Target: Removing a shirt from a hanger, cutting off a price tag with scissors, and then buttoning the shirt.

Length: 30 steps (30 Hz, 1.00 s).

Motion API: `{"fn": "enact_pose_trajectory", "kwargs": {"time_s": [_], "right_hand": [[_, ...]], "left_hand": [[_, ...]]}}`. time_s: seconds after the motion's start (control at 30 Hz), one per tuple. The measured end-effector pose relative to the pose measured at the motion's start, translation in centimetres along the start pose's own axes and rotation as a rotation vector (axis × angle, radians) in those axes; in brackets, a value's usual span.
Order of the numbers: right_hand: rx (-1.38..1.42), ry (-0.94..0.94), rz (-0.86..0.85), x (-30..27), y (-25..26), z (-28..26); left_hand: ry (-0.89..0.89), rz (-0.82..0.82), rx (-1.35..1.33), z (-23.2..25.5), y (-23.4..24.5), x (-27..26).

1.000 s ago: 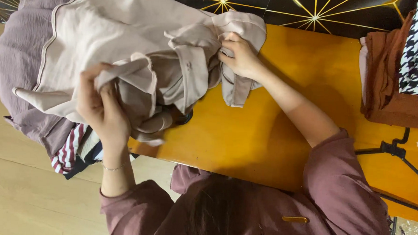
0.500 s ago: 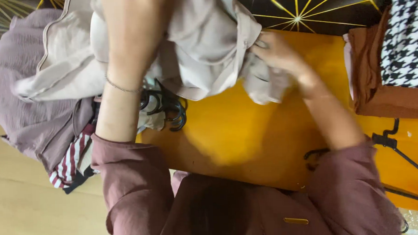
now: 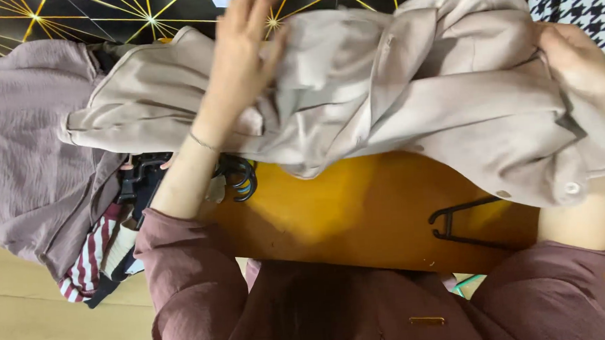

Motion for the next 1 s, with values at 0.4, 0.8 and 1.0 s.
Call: {"fn": "enact_pose_trajectory", "kwargs": {"time_s": [0.4, 0.8, 1.0], "right_hand": [[-0.232, -0.030, -0.256, 3.8, -6.7, 4.0], [-0.810, 0.287, 0.115, 2.2, -9.3, -0.6], [-0.496, 0.318, -0.003, 3.0, -10.8, -5.9]], "left_hand": [[-0.199, -0.171, -0.572, 10.1, -8.3, 2.5], [0.139, -0.209, -0.499, 3.4, -3.9, -1.1], [0.277, 0.036, 0.068, 5.2, -0.9, 0.4]]}}
Point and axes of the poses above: each hand's wrist, its own x-axis towards the middle knuckle, its own y-axis out of the back of the hand, z = x × y, the point moved 3 cm from there along x, towards the middle knuckle, and after that the axes turned 1 degree about z, right-handed, at the moved point
